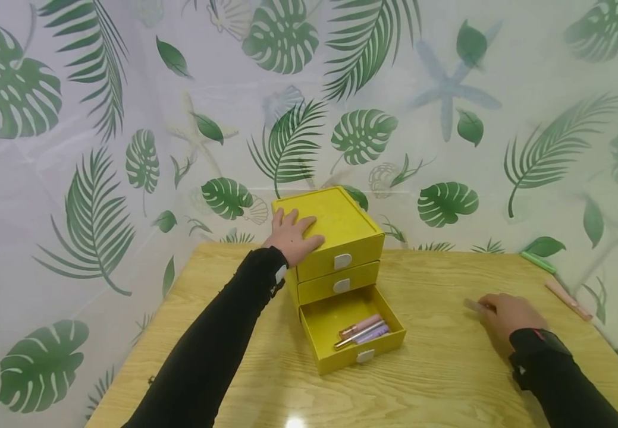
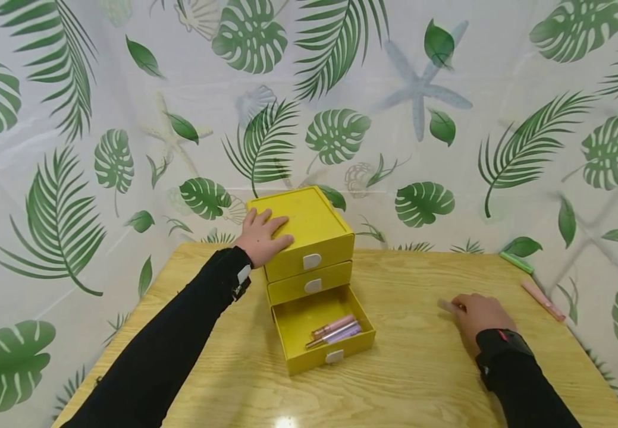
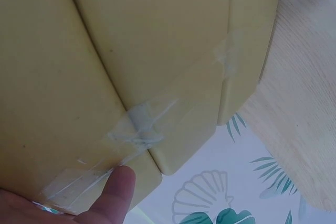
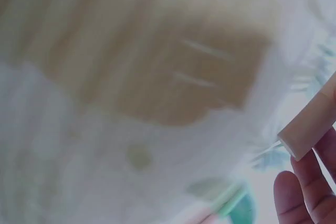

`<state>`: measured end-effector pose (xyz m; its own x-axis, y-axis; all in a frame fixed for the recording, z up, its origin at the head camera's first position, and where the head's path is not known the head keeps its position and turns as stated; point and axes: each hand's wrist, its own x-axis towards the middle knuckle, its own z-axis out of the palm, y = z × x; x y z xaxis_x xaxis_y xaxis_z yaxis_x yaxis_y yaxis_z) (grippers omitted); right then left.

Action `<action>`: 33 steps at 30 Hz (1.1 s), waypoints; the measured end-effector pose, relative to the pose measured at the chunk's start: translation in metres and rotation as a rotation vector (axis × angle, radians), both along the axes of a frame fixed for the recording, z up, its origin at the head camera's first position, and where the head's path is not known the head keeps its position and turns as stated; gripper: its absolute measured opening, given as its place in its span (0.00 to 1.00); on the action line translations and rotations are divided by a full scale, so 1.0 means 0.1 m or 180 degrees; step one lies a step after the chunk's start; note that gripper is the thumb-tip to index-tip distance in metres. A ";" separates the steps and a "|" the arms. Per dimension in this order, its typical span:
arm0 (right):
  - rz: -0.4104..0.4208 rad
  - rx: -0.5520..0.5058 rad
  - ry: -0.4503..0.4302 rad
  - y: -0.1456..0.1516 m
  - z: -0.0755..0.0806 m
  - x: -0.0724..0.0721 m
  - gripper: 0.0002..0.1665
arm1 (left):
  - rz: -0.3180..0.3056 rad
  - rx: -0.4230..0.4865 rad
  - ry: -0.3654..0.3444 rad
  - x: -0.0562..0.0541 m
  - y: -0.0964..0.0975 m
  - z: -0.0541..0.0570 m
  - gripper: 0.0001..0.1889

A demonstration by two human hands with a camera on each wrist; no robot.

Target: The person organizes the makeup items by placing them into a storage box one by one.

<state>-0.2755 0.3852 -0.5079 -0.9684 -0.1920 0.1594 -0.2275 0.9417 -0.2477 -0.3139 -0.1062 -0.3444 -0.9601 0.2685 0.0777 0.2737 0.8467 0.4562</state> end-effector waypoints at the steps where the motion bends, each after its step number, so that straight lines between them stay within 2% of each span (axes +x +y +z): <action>1: 0.0052 -0.0018 0.0040 -0.07 0.03 0.00 0.15 | -0.0001 -0.0001 -0.0001 0.00 0.00 0.00 0.35; 10: 0.0565 0.0035 0.0421 -0.81 0.38 0.01 0.15 | -0.0006 0.0003 0.0011 -0.02 0.00 0.00 0.36; 17: 0.0923 0.0076 0.0593 -1.26 0.57 0.07 0.13 | -0.0023 0.0025 0.0008 -0.01 0.00 0.00 0.35; 25: 0.1244 0.0068 0.0747 -1.68 0.62 0.08 0.10 | 0.0008 0.0003 0.0004 -0.02 0.00 0.00 0.35; 33: 0.1427 0.0043 0.0709 -2.02 0.55 0.12 0.07 | 0.0021 0.0010 -0.0005 0.00 0.00 0.00 0.35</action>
